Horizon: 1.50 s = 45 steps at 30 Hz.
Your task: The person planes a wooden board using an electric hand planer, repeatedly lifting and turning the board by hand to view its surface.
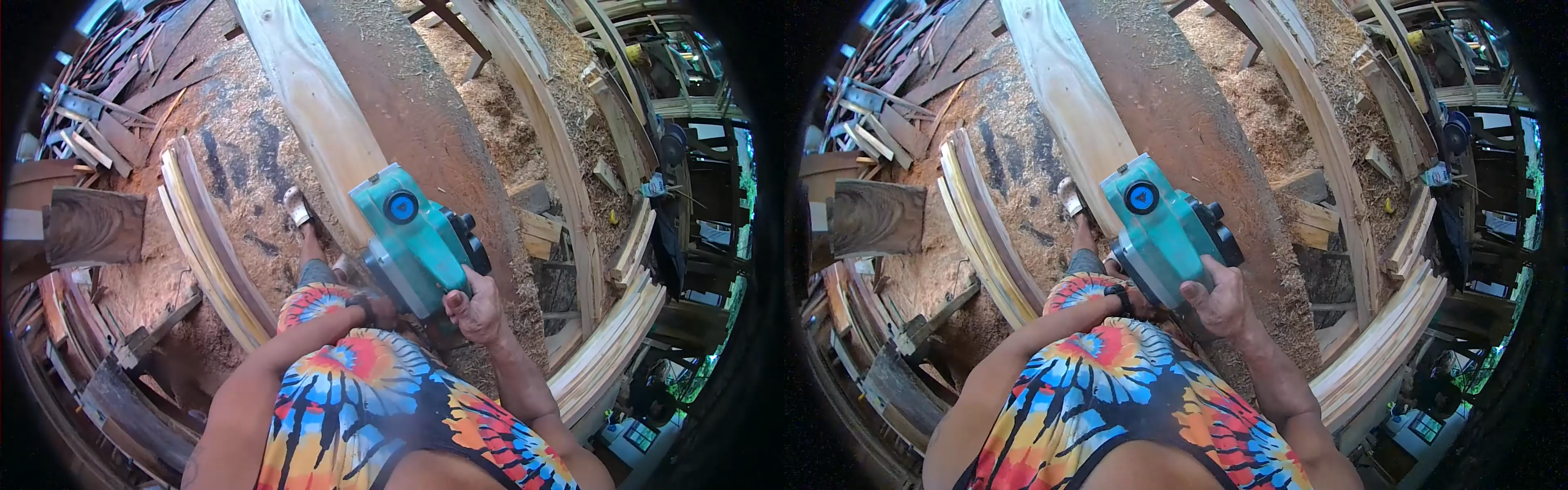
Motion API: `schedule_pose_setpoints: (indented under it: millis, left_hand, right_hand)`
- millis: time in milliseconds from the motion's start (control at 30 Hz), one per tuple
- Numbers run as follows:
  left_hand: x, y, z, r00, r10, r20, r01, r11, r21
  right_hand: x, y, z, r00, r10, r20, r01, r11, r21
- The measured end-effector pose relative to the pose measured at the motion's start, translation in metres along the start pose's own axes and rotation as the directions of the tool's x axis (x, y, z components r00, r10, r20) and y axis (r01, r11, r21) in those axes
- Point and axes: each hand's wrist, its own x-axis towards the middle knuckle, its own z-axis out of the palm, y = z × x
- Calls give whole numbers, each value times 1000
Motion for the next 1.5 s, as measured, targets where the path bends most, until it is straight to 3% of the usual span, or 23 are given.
schedule_pose_setpoints:
  millis: [300,800,900,967,1000,1033,1100,1167,1233,1300,1333,1433,1467,1500]
  left_hand:
    - [-5,-6,-4,995,68,79,-68,998,-4]
    - [-18,-24,-4,978,181,106,-175,983,-63]
    - [-25,-29,-5,967,254,33,-249,961,-122]
    - [-39,-28,-13,961,251,-116,-272,933,-236]
    - [-91,8,-48,984,33,-175,-94,930,-355]
    - [-67,-29,-15,950,119,-287,-246,853,-460]
    - [-121,-18,-43,912,5,-410,-175,909,-379]
    - [-149,-26,-50,881,-29,-471,-202,880,-430]
    - [-166,-38,-41,817,-115,-565,-189,872,-451]
    - [-188,-43,-46,758,-82,-647,-282,853,-439]
    - [-211,-20,-67,699,-187,-691,-220,863,-455]
    - [-223,-18,-77,262,-288,-921,-111,939,-325]
    - [-217,-28,-77,131,-312,-941,-256,906,-336]
    - [-223,-28,-88,71,-315,-946,-207,924,-323]
  right_hand:
    - [25,-13,6,1000,-5,-6,6,998,63]
    - [97,-52,6,996,-88,23,90,991,-99]
    - [117,-61,11,989,-145,-40,141,986,-89]
    - [130,-71,9,994,-107,-5,105,987,-120]
    - [137,-75,9,996,-90,11,91,987,-135]
    - [145,-77,9,995,-99,11,100,984,-144]
    - [161,-79,11,993,-116,8,116,980,-162]
    - [175,-93,13,992,-125,2,124,977,-172]
    - [189,-106,15,991,-137,-1,135,977,-165]
    - [204,-115,17,988,-155,2,153,978,-139]
    - [212,-119,18,988,-157,4,156,978,-140]
    - [237,-130,22,985,-173,3,172,975,-142]
    - [244,-134,23,982,-188,-1,186,972,-144]
    - [252,-138,25,979,-203,-6,199,969,-146]
